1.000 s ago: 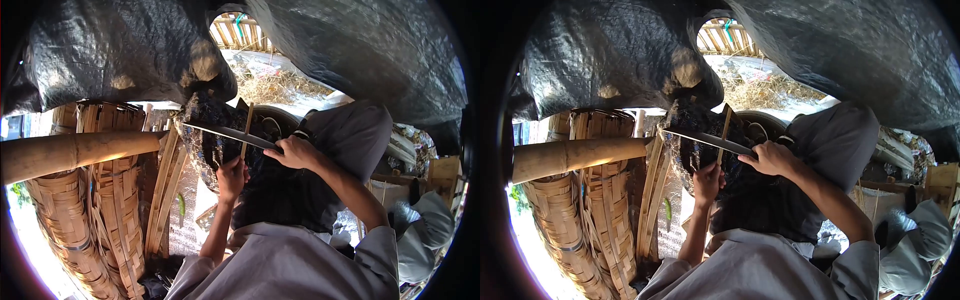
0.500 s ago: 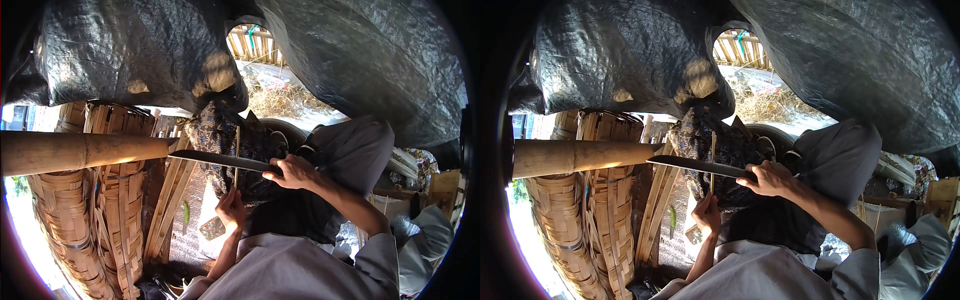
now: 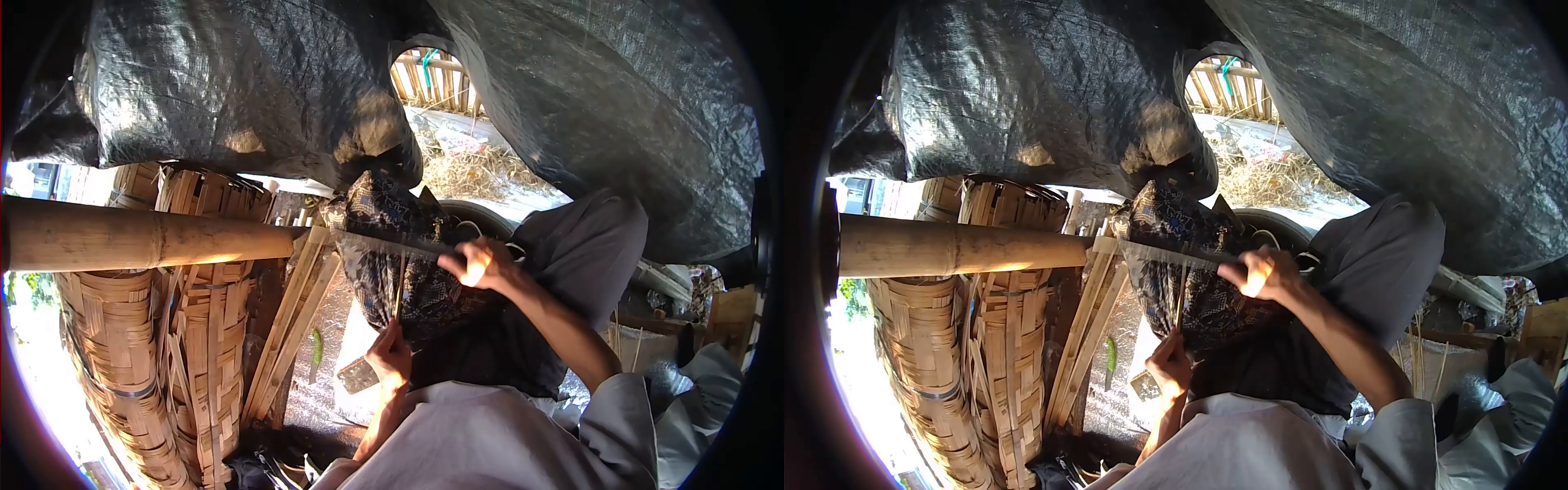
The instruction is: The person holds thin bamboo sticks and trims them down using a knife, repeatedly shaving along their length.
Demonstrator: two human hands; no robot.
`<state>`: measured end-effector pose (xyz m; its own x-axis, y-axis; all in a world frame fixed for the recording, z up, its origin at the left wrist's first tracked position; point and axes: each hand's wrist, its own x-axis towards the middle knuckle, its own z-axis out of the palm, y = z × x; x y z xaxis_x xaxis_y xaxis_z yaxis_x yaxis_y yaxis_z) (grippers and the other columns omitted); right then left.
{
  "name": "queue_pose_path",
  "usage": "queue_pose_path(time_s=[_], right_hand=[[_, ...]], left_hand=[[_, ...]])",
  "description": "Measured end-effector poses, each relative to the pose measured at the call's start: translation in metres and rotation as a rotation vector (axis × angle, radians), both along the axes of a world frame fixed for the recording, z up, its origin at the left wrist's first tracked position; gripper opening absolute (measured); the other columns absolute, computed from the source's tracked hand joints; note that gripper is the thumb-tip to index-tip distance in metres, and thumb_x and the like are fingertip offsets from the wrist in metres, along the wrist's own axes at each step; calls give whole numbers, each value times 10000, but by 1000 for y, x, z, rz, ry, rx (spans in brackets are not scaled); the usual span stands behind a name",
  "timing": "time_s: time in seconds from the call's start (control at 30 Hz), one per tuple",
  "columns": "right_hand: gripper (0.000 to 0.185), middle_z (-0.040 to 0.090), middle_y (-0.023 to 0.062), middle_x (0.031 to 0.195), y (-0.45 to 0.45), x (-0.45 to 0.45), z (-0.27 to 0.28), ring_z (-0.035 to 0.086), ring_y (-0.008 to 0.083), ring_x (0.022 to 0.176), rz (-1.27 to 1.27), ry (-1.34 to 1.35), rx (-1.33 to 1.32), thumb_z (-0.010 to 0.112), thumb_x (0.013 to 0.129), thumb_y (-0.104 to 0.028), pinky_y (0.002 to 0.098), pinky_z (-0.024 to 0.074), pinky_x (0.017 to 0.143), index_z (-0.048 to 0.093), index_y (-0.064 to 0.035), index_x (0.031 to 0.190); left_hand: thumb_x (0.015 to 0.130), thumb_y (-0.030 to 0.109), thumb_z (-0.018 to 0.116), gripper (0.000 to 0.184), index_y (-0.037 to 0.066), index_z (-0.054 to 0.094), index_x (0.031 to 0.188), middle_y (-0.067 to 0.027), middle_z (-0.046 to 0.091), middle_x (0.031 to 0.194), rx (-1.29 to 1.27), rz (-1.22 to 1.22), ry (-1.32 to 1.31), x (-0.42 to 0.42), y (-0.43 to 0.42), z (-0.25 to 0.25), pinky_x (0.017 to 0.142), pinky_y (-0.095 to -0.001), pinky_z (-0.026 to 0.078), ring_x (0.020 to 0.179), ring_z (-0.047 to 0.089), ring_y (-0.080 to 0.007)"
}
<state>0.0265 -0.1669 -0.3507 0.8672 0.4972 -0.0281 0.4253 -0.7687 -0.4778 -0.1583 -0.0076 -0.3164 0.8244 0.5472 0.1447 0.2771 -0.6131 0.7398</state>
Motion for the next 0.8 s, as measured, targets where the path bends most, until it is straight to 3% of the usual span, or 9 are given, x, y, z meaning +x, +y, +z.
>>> queue_pose_path(time_s=[0.03, 0.07, 0.13, 0.27, 0.33, 0.43, 0.47, 0.67, 0.8], right_hand=[[491, 611, 167, 623, -2, 11, 2, 630, 331, 652, -83, 188, 45, 559, 777, -554, 390, 504, 524, 653, -73, 739], [461, 626, 182, 679, -3, 15, -1, 623, 343, 680, -16, -38, 66, 557, 800, -513, 418, 498, 557, 655, -64, 771], [437, 621, 182, 657, -5, 9, 5, 612, 346, 630, -4, -67, 34, 557, 814, -480, 435, 486, 541, 653, -58, 751], [460, 621, 197, 679, -3, -6, 27, 624, 358, 685, 18, 297, 4, 532, 813, -531, 416, 510, 640, 680, -97, 850], [455, 618, 201, 676, -6, -13, 24, 624, 362, 695, 8, 250, 108, 536, 815, -520, 424, 508, 642, 673, -88, 856], [443, 608, 199, 642, -7, -12, 47, 620, 364, 669, 63, 277, 111, 549, 813, -509, 432, 503, 619, 663, -84, 859], [422, 591, 186, 593, -8, -12, 50, 611, 366, 618, 105, 280, 129, 565, 809, -495, 438, 494, 577, 649, -84, 856], [491, 566, 188, 525, -5, -15, 50, 610, 366, 554, 212, 198, 245, 550, 797, -552, 439, 498, 518, 627, -74, 882], [554, 590, 175, 556, -4, -13, 48, 627, 346, 590, 263, 251, 136, 496, 804, -600, 442, 506, 563, 638, -76, 916]], left_hand=[[782, -21, 614, 191, 8, 667, 964, -134, 579, 603, 54, 18, 73, -5, -2, 8, 449, -278, 399, 474, 536, -156], [782, -21, 614, 191, 8, 667, 964, -134, 579, 603, 59, 14, 71, -9, -5, 8, 449, -278, 399, 474, 536, -156], [774, -13, 628, 176, 11, 674, 942, -127, 595, 617, -14, 48, 32, -14, -7, 9, 444, -275, 399, 483, 543, -144], [766, -8, 637, 148, -5, 675, 908, -106, 605, 619, -90, 89, 106, -14, 2, 7, 447, -249, 380, 472, 518, -120], [798, 20, 619, 117, -29, 668, 893, -68, 585, 590, -120, 81, 78, -8, 5, 10, 442, -232, 354, 465, 484, -97], [911, 206, 518, 305, -56, 630, 801, 4, 516, 574, -449, 154, 365, 20, 9, 43, 429, -220, 324, 477, 434, -58], [911, 206, 518, 305, -56, 630, 801, 4, 516, 574, -442, 148, 354, 27, 14, 43, 429, -220, 324, 477, 434, -58], [938, 287, 476, 328, -10, 576, 842, -23, 508, 662, -1146, -2, 295, 62, 37, 28, 478, -218, 366, 540, 446, -79], [917, 277, 522, 300, -8, 570, 839, -40, 537, 694, -1326, -86, 263, 67, 46, 11, 484, -222, 361, 550, 455, -93]])
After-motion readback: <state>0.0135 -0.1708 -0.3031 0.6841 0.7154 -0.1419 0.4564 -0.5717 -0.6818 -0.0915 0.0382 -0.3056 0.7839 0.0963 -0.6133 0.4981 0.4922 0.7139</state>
